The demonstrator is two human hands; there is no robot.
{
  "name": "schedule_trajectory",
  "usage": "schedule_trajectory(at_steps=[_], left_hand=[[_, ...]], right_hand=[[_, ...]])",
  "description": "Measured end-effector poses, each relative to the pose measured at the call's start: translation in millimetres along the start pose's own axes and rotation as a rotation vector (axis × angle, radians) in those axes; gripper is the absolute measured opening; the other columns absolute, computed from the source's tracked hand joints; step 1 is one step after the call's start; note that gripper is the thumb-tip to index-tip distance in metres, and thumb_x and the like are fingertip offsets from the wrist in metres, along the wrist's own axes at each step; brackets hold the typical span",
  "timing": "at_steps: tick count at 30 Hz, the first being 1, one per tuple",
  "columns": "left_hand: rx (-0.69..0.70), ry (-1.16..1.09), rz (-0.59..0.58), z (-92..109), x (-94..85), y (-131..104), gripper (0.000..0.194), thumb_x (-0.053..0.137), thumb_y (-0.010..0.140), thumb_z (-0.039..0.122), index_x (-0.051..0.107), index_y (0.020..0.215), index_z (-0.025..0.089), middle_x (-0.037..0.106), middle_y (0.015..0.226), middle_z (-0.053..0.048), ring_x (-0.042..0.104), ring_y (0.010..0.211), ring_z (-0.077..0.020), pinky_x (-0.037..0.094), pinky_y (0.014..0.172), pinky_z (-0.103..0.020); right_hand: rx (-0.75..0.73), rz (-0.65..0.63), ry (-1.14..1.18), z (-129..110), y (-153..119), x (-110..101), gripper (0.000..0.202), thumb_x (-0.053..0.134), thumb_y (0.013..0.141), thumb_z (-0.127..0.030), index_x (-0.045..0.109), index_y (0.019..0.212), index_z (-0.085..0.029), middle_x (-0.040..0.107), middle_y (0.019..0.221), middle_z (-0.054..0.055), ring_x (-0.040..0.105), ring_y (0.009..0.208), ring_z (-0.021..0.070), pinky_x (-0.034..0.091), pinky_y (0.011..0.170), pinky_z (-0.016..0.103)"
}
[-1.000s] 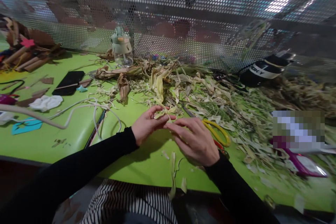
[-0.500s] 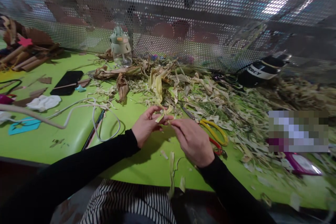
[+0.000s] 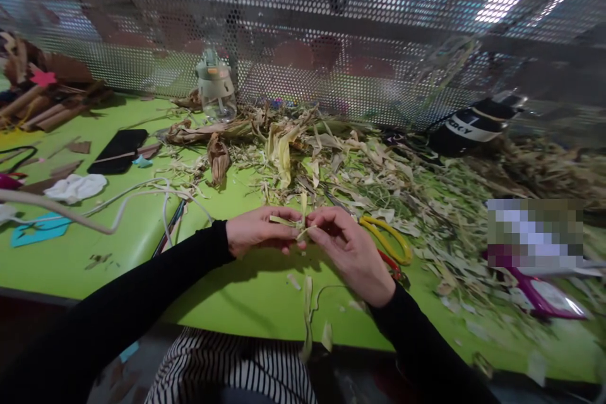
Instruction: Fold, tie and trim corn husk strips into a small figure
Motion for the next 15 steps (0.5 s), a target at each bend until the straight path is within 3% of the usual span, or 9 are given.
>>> schedule_trajectory(at_steps=[5, 12, 15], left_hand=[[0.056, -0.019, 0.054, -2.9, 1.5, 3.2, 0.03, 0.078, 0.062, 0.02, 0.061, 0.086, 0.012, 0.066, 0.071, -0.002, 0.062, 0.065, -0.0094, 0.047, 0.059, -0.02], [0.125, -0.191, 0.156, -0.9, 0.2, 3.7, 0.019, 0.068, 0.073, 0.017, 0.065, 0.09, 0.01, 0.063, 0.061, 0.0, 0.052, 0.049, -0.0025, 0.044, 0.049, -0.013], [0.138, -0.264, 0.183, -1.5, -1.4, 3.5, 0.017, 0.067, 0.074, 0.015, 0.066, 0.091, 0.011, 0.064, 0.064, -0.001, 0.054, 0.052, -0.0028, 0.046, 0.052, -0.013]], right_hand=[[0.069, 0.065, 0.098, 4.3, -1.8, -1.4, 0.009, 0.056, 0.086, -0.027, 0.052, 0.083, -0.019, 0.06, 0.082, 0.004, 0.061, 0.064, 0.0138, 0.055, 0.054, 0.027], [0.146, 0.15, 0.268, 18.1, -4.4, -1.8, 0.027, 0.069, 0.076, -0.028, 0.054, 0.096, -0.019, 0.064, 0.085, 0.003, 0.065, 0.073, 0.0138, 0.057, 0.064, 0.026], [0.126, 0.189, 0.223, 15.2, -3.5, -5.4, 0.017, 0.066, 0.079, -0.028, 0.056, 0.09, -0.019, 0.064, 0.078, 0.001, 0.062, 0.063, 0.0117, 0.055, 0.057, 0.024]])
Point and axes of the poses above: each hand's wrist, its own y-axis towards the middle knuckle, its own x-axis out of the palm, z = x × y, the point moved 6 cm from there along y, towards the middle knuckle
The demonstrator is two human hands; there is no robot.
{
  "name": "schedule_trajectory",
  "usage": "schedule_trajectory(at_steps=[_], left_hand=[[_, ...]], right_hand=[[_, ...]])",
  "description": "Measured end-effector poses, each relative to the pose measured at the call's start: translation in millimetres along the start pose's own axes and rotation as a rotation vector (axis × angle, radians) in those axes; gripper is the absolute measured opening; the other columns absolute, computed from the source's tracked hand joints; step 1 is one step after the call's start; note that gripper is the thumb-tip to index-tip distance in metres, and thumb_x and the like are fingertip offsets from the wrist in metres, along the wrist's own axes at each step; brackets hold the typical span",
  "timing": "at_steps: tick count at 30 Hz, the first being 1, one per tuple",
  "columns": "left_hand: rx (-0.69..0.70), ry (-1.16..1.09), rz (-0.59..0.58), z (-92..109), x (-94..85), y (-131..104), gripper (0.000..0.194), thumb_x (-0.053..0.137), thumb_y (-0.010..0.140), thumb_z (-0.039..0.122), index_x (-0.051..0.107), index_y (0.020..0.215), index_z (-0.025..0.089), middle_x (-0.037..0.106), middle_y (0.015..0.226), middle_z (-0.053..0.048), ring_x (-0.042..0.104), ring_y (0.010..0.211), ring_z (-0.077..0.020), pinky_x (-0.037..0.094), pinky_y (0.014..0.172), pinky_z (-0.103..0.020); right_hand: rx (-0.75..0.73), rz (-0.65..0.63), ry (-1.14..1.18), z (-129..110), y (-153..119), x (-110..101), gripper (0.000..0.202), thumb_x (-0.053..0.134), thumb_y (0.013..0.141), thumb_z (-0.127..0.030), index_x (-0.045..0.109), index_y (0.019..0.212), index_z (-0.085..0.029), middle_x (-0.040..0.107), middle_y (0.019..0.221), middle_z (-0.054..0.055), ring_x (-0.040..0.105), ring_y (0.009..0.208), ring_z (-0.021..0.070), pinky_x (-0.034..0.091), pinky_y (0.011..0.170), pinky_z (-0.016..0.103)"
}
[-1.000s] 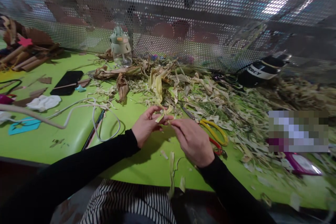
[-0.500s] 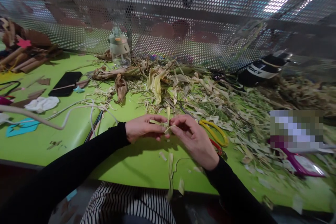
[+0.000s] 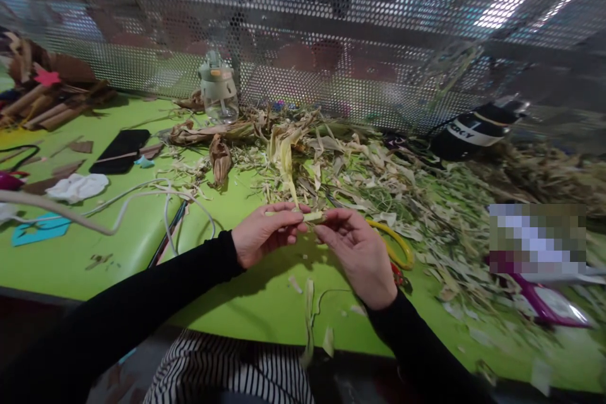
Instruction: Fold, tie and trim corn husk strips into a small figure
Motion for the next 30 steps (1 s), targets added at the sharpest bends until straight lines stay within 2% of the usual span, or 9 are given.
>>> schedule_trajectory(at_steps=[2, 5, 8, 10, 14, 19, 22, 26, 30], left_hand=[[0.01, -0.031, 0.012, -1.7, -0.6, 0.3, 0.018, 0.067, 0.074, 0.016, 0.065, 0.092, 0.011, 0.065, 0.067, -0.002, 0.055, 0.054, -0.0032, 0.047, 0.054, -0.013], [0.048, -0.031, 0.052, -3.6, -1.4, 0.3, 0.019, 0.067, 0.075, 0.019, 0.064, 0.092, 0.011, 0.064, 0.067, -0.001, 0.055, 0.056, -0.0034, 0.047, 0.057, -0.015], [0.094, 0.089, 0.067, -3.2, -0.7, -0.5, 0.022, 0.068, 0.074, 0.025, 0.062, 0.09, 0.012, 0.062, 0.066, 0.0, 0.053, 0.055, -0.0042, 0.044, 0.055, -0.016], [0.139, 0.239, 0.054, -0.5, -0.3, -0.9, 0.022, 0.068, 0.072, 0.025, 0.061, 0.089, 0.013, 0.059, 0.065, 0.001, 0.051, 0.053, -0.0047, 0.042, 0.054, -0.018], [0.242, 0.587, -0.06, 7.6, 1.4, -1.4, 0.024, 0.066, 0.071, 0.022, 0.061, 0.093, 0.013, 0.062, 0.079, -0.001, 0.054, 0.063, -0.0079, 0.044, 0.062, -0.022], [0.279, 0.863, -0.187, 15.3, 5.4, -3.7, 0.025, 0.061, 0.071, 0.016, 0.063, 0.096, 0.015, 0.065, 0.093, -0.004, 0.058, 0.084, -0.0145, 0.044, 0.082, -0.03], [0.199, 0.751, -0.169, 14.7, 6.6, -3.3, 0.027, 0.062, 0.069, 0.015, 0.061, 0.096, 0.014, 0.065, 0.083, -0.004, 0.057, 0.07, -0.0112, 0.046, 0.069, -0.026], [0.152, 0.426, -0.08, 9.4, 6.7, -0.8, 0.032, 0.064, 0.071, 0.02, 0.054, 0.1, 0.013, 0.062, 0.065, 0.0, 0.053, 0.053, -0.0072, 0.041, 0.053, -0.02], [0.268, 0.452, -0.002, 7.0, 5.9, 0.6, 0.026, 0.061, 0.073, 0.022, 0.055, 0.096, 0.012, 0.059, 0.064, 0.002, 0.05, 0.052, -0.0058, 0.043, 0.054, -0.02]], right_hand=[[-0.065, 0.027, -0.082, -6.6, 0.3, -1.9, 0.01, 0.062, 0.082, -0.027, 0.057, 0.086, -0.019, 0.063, 0.075, 0.001, 0.06, 0.06, 0.0114, 0.053, 0.054, 0.024], [-0.301, 0.044, -0.347, -24.9, -2.3, -0.6, 0.001, 0.061, 0.083, -0.021, 0.06, 0.084, -0.021, 0.063, 0.079, 0.002, 0.06, 0.071, 0.0155, 0.052, 0.063, 0.03], [-0.527, 0.061, -0.614, -39.8, -7.1, 4.4, 0.007, 0.063, 0.08, -0.018, 0.063, 0.084, -0.023, 0.065, 0.091, 0.005, 0.059, 0.086, 0.0208, 0.049, 0.074, 0.038], [-0.587, 0.031, -0.669, -41.9, -7.9, 7.6, 0.009, 0.063, 0.08, -0.017, 0.063, 0.086, -0.024, 0.066, 0.096, 0.005, 0.059, 0.09, 0.0218, 0.047, 0.079, 0.041], [-0.505, -0.11, -0.524, -30.9, -4.4, 11.6, 0.008, 0.06, 0.083, -0.016, 0.062, 0.086, -0.023, 0.066, 0.085, 0.002, 0.06, 0.084, 0.0178, 0.049, 0.073, 0.034], [-0.34, -0.146, -0.35, -19.1, -1.5, 12.2, 0.003, 0.063, 0.081, -0.019, 0.062, 0.08, -0.022, 0.064, 0.077, 0.001, 0.06, 0.073, 0.0152, 0.05, 0.066, 0.029], [-0.276, -0.11, -0.256, -17.3, -1.0, 11.3, 0.001, 0.062, 0.082, -0.02, 0.062, 0.082, -0.021, 0.063, 0.077, 0.0, 0.06, 0.07, 0.0139, 0.049, 0.062, 0.027], [-0.196, -0.011, -0.147, -13.7, -1.8, 7.0, 0.002, 0.058, 0.085, -0.021, 0.056, 0.086, -0.021, 0.061, 0.075, -0.001, 0.059, 0.063, 0.0114, 0.048, 0.057, 0.023], [-0.257, 0.017, -0.299, -16.4, -3.8, 7.0, 0.001, 0.057, 0.086, -0.021, 0.056, 0.085, -0.021, 0.059, 0.075, -0.001, 0.056, 0.065, 0.0121, 0.048, 0.059, 0.025]])
Point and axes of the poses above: each hand's wrist, its own y-axis towards the middle knuckle, its own x-axis out of the palm, z = x × y, the point moved 6 cm from there along y, towards the middle knuckle
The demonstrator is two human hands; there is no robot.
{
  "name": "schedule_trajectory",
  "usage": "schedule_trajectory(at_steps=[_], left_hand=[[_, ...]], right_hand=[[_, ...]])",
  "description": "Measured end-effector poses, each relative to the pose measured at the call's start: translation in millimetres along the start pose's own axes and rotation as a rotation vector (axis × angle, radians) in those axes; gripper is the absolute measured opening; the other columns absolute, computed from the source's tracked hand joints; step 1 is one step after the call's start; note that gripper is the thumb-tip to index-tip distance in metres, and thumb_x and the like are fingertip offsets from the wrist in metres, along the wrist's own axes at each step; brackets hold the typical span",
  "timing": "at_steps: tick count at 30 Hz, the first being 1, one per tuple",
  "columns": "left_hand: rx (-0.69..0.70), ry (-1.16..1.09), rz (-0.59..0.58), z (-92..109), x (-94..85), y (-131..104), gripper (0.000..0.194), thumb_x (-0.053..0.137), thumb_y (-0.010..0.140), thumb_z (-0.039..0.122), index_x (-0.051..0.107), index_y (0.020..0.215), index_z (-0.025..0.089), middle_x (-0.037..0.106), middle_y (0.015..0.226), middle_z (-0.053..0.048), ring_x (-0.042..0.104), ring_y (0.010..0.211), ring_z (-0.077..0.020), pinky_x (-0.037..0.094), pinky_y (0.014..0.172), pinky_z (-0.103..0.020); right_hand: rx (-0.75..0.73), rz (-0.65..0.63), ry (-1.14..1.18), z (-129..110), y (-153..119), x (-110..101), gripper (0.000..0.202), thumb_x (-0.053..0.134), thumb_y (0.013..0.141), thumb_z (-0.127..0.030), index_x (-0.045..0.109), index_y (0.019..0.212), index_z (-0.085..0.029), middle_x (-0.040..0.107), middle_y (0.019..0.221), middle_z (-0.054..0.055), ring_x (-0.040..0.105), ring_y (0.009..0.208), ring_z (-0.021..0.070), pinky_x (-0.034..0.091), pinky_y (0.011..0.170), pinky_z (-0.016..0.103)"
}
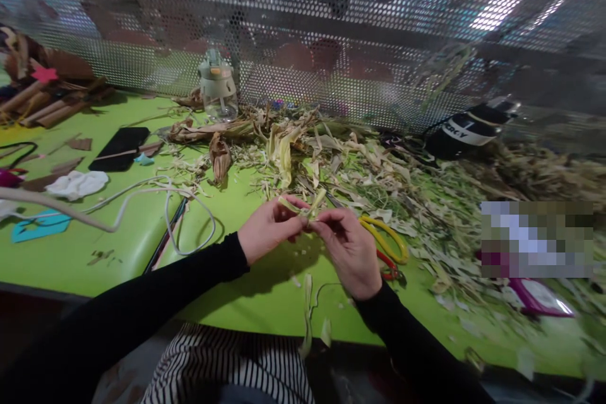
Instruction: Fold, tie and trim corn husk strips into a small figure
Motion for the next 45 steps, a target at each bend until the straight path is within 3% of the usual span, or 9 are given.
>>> schedule_trajectory(at_steps=[5, 10, 15, 18, 22, 27, 32, 42, 45], left_hand=[[0.135, 0.357, -0.009, 3.0, -2.1, -2.6, 0.029, 0.053, 0.077, 0.025, 0.06, 0.103, 0.013, 0.057, 0.064, 0.002, 0.051, 0.056, -0.0085, 0.045, 0.058, -0.023], [0.187, 0.697, -0.045, 9.1, -2.9, -6.9, 0.024, 0.052, 0.077, 0.025, 0.065, 0.095, 0.014, 0.062, 0.068, 0.0, 0.052, 0.059, -0.0105, 0.043, 0.059, -0.024], [0.098, 0.542, -0.049, 6.1, -0.5, -7.0, 0.026, 0.06, 0.074, 0.033, 0.062, 0.089, 0.012, 0.056, 0.06, 0.002, 0.048, 0.053, -0.0088, 0.038, 0.051, -0.021], [0.013, 0.338, -0.051, 0.3, 3.1, -5.8, 0.025, 0.062, 0.073, 0.035, 0.059, 0.082, 0.012, 0.057, 0.061, 0.001, 0.052, 0.053, -0.0086, 0.041, 0.052, -0.021], [-0.07, 0.047, -0.055, -8.1, 7.4, -3.2, 0.021, 0.065, 0.072, 0.029, 0.056, 0.079, 0.011, 0.062, 0.067, -0.002, 0.058, 0.056, -0.0084, 0.049, 0.06, -0.025], [-0.112, -0.123, -0.07, -10.0, 6.4, -2.9, 0.026, 0.071, 0.069, 0.029, 0.06, 0.083, 0.011, 0.063, 0.067, -0.002, 0.06, 0.059, -0.0095, 0.052, 0.063, -0.026], [-0.15, -0.29, -0.083, -3.0, 2.1, -6.1, 0.036, 0.069, 0.072, 0.04, 0.064, 0.098, 0.015, 0.066, 0.08, -0.002, 0.062, 0.064, -0.009, 0.053, 0.074, -0.029], [-0.198, -0.176, 0.058, -10.7, -4.8, -3.0, 0.04, 0.074, 0.063, 0.028, 0.055, 0.096, 0.015, 0.057, 0.058, 0.007, 0.053, 0.052, -0.0054, 0.05, 0.064, -0.022], [-0.22, -0.126, -0.034, -7.1, 2.0, -4.2, 0.042, 0.074, 0.063, 0.022, 0.054, 0.098, 0.014, 0.062, 0.064, 0.003, 0.06, 0.061, -0.0085, 0.05, 0.07, -0.024]], right_hand=[[-0.159, 0.053, -0.303, -7.6, -0.2, -1.1, 0.0, 0.06, 0.083, -0.022, 0.06, 0.083, -0.023, 0.055, 0.086, 0.004, 0.054, 0.085, 0.0198, 0.046, 0.074, 0.034], [-0.118, -0.016, -0.26, -1.9, 0.6, 4.9, 0.001, 0.058, 0.084, -0.021, 0.058, 0.083, -0.022, 0.055, 0.101, 0.007, 0.054, 0.098, 0.0219, 0.046, 0.08, 0.036], [0.102, -0.047, 0.007, 16.3, 0.2, 7.7, 0.009, 0.06, 0.083, -0.029, 0.056, 0.083, -0.021, 0.059, 0.085, 0.003, 0.058, 0.078, 0.0171, 0.049, 0.071, 0.032], [0.22, 0.042, 0.2, 23.6, -2.1, 5.4, 0.022, 0.065, 0.079, -0.03, 0.052, 0.096, -0.022, 0.059, 0.086, 0.002, 0.059, 0.075, 0.0153, 0.051, 0.066, 0.029], [0.214, 0.136, 0.308, 19.9, -3.9, 1.5, 0.036, 0.066, 0.078, -0.026, 0.046, 0.109, -0.024, 0.062, 0.087, 0.001, 0.062, 0.078, 0.0152, 0.053, 0.069, 0.03], [0.167, 0.138, 0.225, 19.9, -4.8, -1.4, 0.025, 0.062, 0.082, -0.028, 0.052, 0.105, -0.024, 0.061, 0.09, 0.003, 0.061, 0.081, 0.0155, 0.053, 0.072, 0.031], [0.133, 0.06, 0.094, 20.1, -0.6, -3.1, 0.038, 0.059, 0.084, -0.034, 0.047, 0.119, -0.023, 0.059, 0.096, 0.005, 0.059, 0.083, 0.0179, 0.052, 0.072, 0.034], [0.17, -0.1, -0.089, 11.7, 9.6, 1.3, 0.03, 0.06, 0.082, -0.038, 0.055, 0.103, -0.019, 0.063, 0.091, 0.005, 0.059, 0.079, 0.0166, 0.047, 0.066, 0.029], [0.19, -0.181, -0.085, 12.5, 9.7, 2.4, 0.02, 0.06, 0.081, -0.037, 0.059, 0.086, -0.018, 0.063, 0.082, 0.002, 0.057, 0.071, 0.0138, 0.046, 0.066, 0.028]])
Point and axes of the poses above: each hand's wrist, its own y-axis towards the middle knuckle, its own x-axis out of the palm, z = x × y, the point moved 6 cm from there along y, towards the middle knuckle
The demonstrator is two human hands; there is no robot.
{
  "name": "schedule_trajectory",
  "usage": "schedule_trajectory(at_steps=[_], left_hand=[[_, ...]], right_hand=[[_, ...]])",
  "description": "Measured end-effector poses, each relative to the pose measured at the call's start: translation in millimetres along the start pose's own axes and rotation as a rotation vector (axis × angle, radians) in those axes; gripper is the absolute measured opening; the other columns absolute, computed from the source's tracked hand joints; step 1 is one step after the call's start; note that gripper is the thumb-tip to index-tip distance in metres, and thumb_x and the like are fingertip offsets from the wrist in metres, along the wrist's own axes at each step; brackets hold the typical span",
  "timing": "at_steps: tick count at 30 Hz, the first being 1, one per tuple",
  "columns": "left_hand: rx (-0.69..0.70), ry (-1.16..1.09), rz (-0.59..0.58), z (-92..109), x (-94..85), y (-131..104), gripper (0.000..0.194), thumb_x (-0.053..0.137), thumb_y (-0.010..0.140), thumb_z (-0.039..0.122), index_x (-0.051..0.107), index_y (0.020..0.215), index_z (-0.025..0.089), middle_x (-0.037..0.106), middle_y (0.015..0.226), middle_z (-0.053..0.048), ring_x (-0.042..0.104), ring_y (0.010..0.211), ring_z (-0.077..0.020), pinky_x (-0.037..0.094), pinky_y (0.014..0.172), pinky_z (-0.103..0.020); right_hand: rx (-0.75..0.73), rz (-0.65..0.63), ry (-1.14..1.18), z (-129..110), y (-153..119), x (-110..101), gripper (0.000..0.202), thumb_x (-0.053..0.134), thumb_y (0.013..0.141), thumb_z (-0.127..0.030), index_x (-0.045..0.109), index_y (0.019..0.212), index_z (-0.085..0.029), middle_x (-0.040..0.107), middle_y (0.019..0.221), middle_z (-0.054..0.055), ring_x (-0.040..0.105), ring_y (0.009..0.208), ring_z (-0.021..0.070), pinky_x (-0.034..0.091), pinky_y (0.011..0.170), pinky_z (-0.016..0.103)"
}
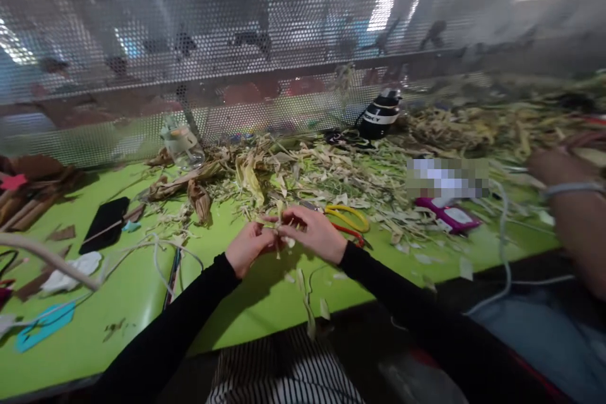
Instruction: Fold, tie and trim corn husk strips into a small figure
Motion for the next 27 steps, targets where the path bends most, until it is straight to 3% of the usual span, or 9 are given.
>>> schedule_trajectory(at_steps=[3, 6, 13, 18, 21, 24, 27], left_hand=[[-0.016, 0.034, -0.149, 5.5, 9.5, -3.5, 0.038, 0.074, 0.063, 0.023, 0.056, 0.096, 0.012, 0.069, 0.079, -0.006, 0.065, 0.073, -0.0126, 0.05, 0.074, -0.025], [-0.001, 0.021, -0.217, 12.1, 13.0, -4.7, 0.034, 0.072, 0.067, 0.03, 0.059, 0.093, 0.011, 0.07, 0.089, -0.011, 0.066, 0.08, -0.0142, 0.05, 0.074, -0.024], [0.135, 0.21, -0.099, 22.2, 10.6, 4.2, 0.033, 0.069, 0.069, 0.042, 0.053, 0.08, 0.014, 0.063, 0.062, 0.0, 0.059, 0.058, -0.0095, 0.048, 0.062, -0.023], [0.358, 0.515, -0.049, 34.1, 10.6, 3.2, 0.033, 0.057, 0.077, 0.048, 0.053, 0.078, 0.015, 0.05, 0.055, 0.005, 0.046, 0.049, -0.0071, 0.039, 0.051, -0.02], [0.476, 0.683, 0.018, 35.7, 8.3, 2.2, 0.031, 0.054, 0.079, 0.045, 0.051, 0.072, 0.015, 0.043, 0.056, 0.006, 0.042, 0.051, -0.0072, 0.035, 0.05, -0.02], [0.526, 0.711, 0.009, 30.7, 9.4, 1.9, 0.03, 0.048, 0.084, 0.043, 0.055, 0.086, 0.015, 0.049, 0.063, 0.003, 0.043, 0.054, -0.008, 0.037, 0.052, -0.02], [0.544, 0.668, -0.012, 25.9, 11.9, -0.7, 0.034, 0.049, 0.084, 0.044, 0.056, 0.1, 0.015, 0.054, 0.069, 0.001, 0.046, 0.057, -0.0085, 0.04, 0.056, -0.021]], right_hand=[[0.096, -0.019, 0.179, 7.8, 2.0, -4.2, 0.02, 0.058, 0.082, -0.036, 0.059, 0.079, -0.017, 0.059, 0.069, -0.001, 0.054, 0.062, 0.0112, 0.044, 0.061, 0.025], [0.122, -0.024, 0.315, 10.8, 2.7, -9.7, 0.02, 0.055, 0.083, -0.036, 0.058, 0.082, -0.016, 0.06, 0.071, -0.001, 0.055, 0.062, 0.0109, 0.046, 0.06, 0.025], [0.02, -0.085, 0.403, -1.0, -4.0, -11.2, 0.026, 0.063, 0.077, -0.032, 0.053, 0.095, -0.016, 0.063, 0.092, 0.005, 0.061, 0.081, 0.0137, 0.05, 0.075, 0.03], [-0.049, 0.103, 0.22, -4.8, -5.8, -14.4, 0.026, 0.062, 0.078, -0.034, 0.054, 0.096, -0.017, 0.059, 0.078, 0.001, 0.054, 0.062, 0.0107, 0.046, 0.058, 0.025], [-0.129, 0.213, 0.038, -13.2, -9.9, -20.0, 0.016, 0.059, 0.082, -0.032, 0.06, 0.088, -0.017, 0.062, 0.075, 0.002, 0.055, 0.063, 0.0124, 0.045, 0.059, 0.026], [-0.159, 0.31, -0.077, -20.9, -15.4, -27.7, 0.014, 0.054, 0.086, -0.03, 0.062, 0.083, -0.018, 0.064, 0.074, 0.003, 0.057, 0.065, 0.014, 0.045, 0.062, 0.027], [-0.207, 0.326, -0.11, -26.9, -19.7, -28.1, 0.012, 0.053, 0.086, -0.028, 0.062, 0.083, -0.019, 0.064, 0.073, 0.003, 0.058, 0.065, 0.0142, 0.046, 0.062, 0.027]])
Point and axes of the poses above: each hand's wrist, its own y-axis towards the middle knuckle, its own x-axis out of the palm, z = x × y, the point moved 6 cm from there along y, towards the middle knuckle
